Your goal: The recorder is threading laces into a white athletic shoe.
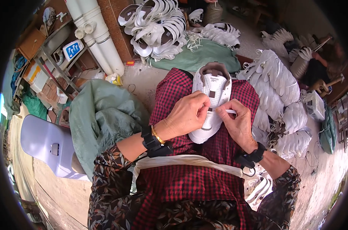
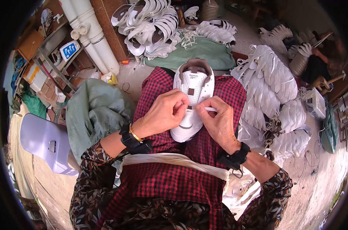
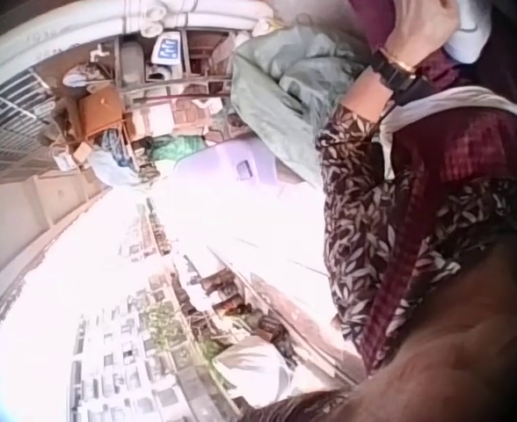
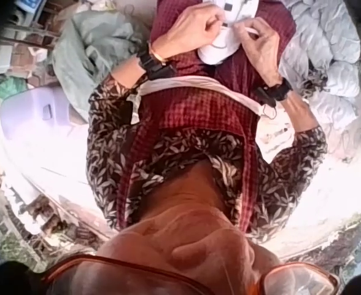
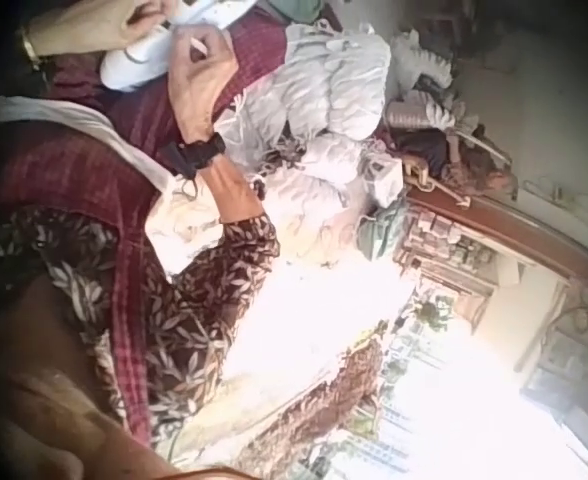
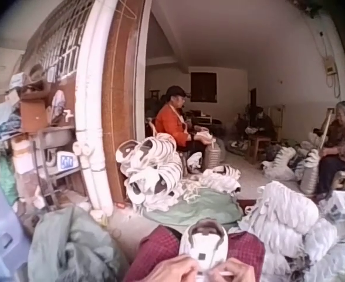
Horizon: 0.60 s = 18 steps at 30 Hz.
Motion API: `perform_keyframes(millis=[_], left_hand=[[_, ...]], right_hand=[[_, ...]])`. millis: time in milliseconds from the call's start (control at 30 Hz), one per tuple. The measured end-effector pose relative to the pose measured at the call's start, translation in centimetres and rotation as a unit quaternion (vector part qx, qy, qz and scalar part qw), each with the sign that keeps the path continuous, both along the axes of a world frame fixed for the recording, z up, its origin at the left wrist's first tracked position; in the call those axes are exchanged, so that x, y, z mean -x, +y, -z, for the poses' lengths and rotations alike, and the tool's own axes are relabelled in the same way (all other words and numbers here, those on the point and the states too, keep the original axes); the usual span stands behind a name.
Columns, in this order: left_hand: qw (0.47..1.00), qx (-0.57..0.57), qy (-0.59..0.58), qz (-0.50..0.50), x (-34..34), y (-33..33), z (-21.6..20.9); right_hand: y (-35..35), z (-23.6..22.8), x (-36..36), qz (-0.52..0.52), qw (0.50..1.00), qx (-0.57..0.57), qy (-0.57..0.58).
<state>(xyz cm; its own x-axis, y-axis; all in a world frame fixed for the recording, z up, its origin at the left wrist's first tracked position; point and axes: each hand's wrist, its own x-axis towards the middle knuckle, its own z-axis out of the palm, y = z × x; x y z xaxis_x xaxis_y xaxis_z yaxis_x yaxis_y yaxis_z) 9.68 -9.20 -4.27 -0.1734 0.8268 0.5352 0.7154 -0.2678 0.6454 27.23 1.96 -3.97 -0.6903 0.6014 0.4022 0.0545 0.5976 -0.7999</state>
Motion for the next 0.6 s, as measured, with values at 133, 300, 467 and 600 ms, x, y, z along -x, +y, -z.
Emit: perform_keyframes(millis=[133,300,467,600], left_hand=[[0.999,-0.035,0.005,0.002,0.4,0.0,0.5],[1.000,-0.013,0.017,0.004,0.5,-0.3,0.5],[1.000,-0.008,0.027,0.006,0.8,-0.2,0.7],[0.999,-0.007,0.017,0.039,1.2,-0.4,0.6]], right_hand=[[0.0,0.4,0.4,-0.004,1.000,0.012,-0.004],[-0.5,0.9,0.6,-0.006,1.000,-0.006,0.003],[0.0,0.7,0.4,-0.038,0.998,-0.012,-0.050],[0.0,0.3,1.1,-0.060,0.995,0.050,-0.055]])
